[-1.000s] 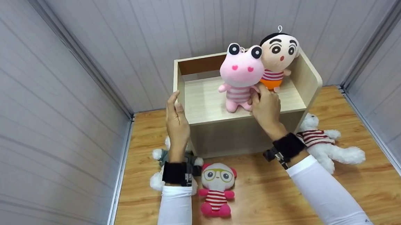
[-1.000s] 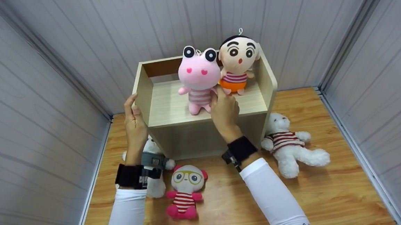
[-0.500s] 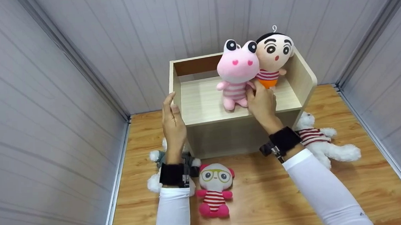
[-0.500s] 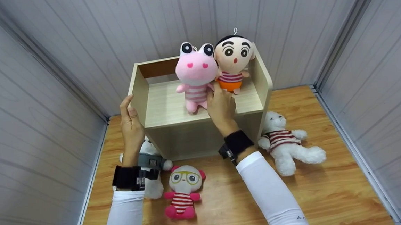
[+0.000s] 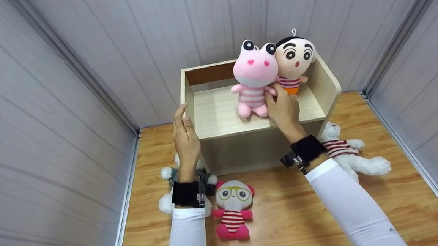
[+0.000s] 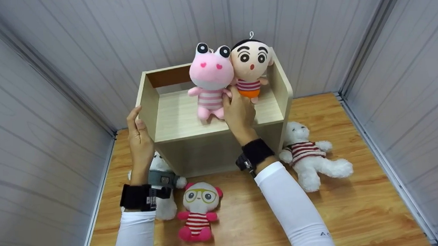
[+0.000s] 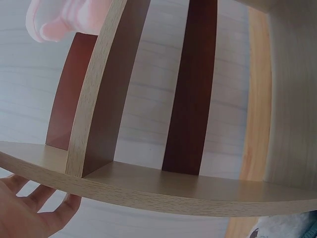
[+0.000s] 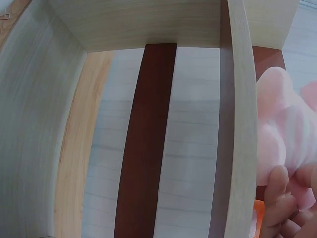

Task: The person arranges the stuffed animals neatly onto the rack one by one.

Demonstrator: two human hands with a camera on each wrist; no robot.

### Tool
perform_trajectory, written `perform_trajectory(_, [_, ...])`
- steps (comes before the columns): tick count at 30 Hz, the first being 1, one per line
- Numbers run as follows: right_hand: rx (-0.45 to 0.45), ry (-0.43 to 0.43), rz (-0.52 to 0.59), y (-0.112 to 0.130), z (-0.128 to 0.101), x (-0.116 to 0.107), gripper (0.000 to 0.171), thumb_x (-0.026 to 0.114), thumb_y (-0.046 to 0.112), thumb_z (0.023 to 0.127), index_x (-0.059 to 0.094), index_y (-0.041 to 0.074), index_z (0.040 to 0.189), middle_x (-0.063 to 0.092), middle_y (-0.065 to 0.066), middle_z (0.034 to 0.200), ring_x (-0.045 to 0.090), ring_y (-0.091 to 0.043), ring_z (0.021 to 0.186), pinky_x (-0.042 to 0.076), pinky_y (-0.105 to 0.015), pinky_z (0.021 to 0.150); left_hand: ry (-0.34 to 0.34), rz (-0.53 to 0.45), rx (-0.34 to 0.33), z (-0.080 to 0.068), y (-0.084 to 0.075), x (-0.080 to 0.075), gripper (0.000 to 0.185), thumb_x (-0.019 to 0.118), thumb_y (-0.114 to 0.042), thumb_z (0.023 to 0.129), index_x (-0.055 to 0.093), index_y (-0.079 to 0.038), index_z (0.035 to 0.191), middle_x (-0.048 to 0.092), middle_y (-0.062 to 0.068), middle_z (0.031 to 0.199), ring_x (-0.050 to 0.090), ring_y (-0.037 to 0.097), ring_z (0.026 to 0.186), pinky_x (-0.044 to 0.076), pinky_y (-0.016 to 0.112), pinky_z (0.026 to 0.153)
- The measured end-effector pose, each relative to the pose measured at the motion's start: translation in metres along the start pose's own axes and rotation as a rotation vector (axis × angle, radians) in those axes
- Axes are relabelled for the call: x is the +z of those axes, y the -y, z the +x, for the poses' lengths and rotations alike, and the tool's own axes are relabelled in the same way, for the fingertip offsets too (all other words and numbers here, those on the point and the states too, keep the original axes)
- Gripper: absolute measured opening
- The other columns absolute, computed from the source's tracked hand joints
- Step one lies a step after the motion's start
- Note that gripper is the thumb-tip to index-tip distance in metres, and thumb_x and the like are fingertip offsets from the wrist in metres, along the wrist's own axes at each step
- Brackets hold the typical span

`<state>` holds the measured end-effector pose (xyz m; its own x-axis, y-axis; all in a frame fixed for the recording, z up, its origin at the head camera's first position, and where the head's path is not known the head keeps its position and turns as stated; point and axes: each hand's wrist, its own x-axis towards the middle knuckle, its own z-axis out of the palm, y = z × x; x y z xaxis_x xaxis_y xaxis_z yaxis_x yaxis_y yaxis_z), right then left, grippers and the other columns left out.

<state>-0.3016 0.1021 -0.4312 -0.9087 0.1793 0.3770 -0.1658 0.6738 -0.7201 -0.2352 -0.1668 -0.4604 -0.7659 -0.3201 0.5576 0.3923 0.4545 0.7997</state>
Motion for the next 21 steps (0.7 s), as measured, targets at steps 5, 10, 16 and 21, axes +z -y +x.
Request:
perform_trajectory(5, [-0.004, 0.004, 0.004, 0.003, 0.004, 0.001, 0.028, 0.064, 0.035, 0.100, 0.070, 0.018, 0.122, 0.075, -0.015, 0.109, 0.068, -0.045, 0.101, 0.049, -0.060, 0.083, 0.002, -0.003, -0.011, -0.001, 0.000, -0.001, 0.047, 0.031, -0.044, 0.110, 0.050, -0.021, 0.147, 0.051, 0.006, 0.154, 0.044, 0.023, 0.147, 0.036, 0.045, 0.120])
perform_trajectory(10, [-0.010, 0.036, 0.014, 0.004, 0.008, 0.003, 0.029, 0.063, 0.033, 0.101, 0.068, 0.014, 0.123, 0.075, -0.016, 0.113, 0.067, -0.043, 0.107, 0.044, -0.058, 0.096, 0.007, -0.005, -0.025, -0.002, -0.001, -0.002, 0.046, 0.032, -0.042, 0.110, 0.049, -0.022, 0.147, 0.051, 0.006, 0.154, 0.043, 0.023, 0.147, 0.036, 0.045, 0.120])
perform_trajectory(16, [0.036, 0.088, 0.111, 0.004, 0.013, 0.004, 0.033, 0.059, 0.028, 0.104, 0.062, 0.013, 0.132, 0.070, -0.014, 0.126, 0.063, -0.038, 0.117, 0.041, -0.056, 0.105, 0.021, 0.013, -0.036, -0.001, -0.001, -0.002, 0.048, 0.031, -0.043, 0.110, 0.047, -0.022, 0.149, 0.048, 0.006, 0.157, 0.042, 0.024, 0.148, 0.037, 0.046, 0.120])
perform_trajectory(21, [0.114, 0.074, 0.223, 0.005, 0.017, 0.003, 0.036, 0.063, 0.024, 0.101, 0.058, 0.011, 0.133, 0.070, -0.013, 0.116, 0.066, -0.028, 0.100, 0.054, -0.043, 0.089, 0.023, 0.017, -0.033, 0.000, 0.002, 0.000, 0.048, 0.029, -0.044, 0.110, 0.047, -0.021, 0.149, 0.048, 0.006, 0.157, 0.042, 0.023, 0.148, 0.037, 0.045, 0.120])
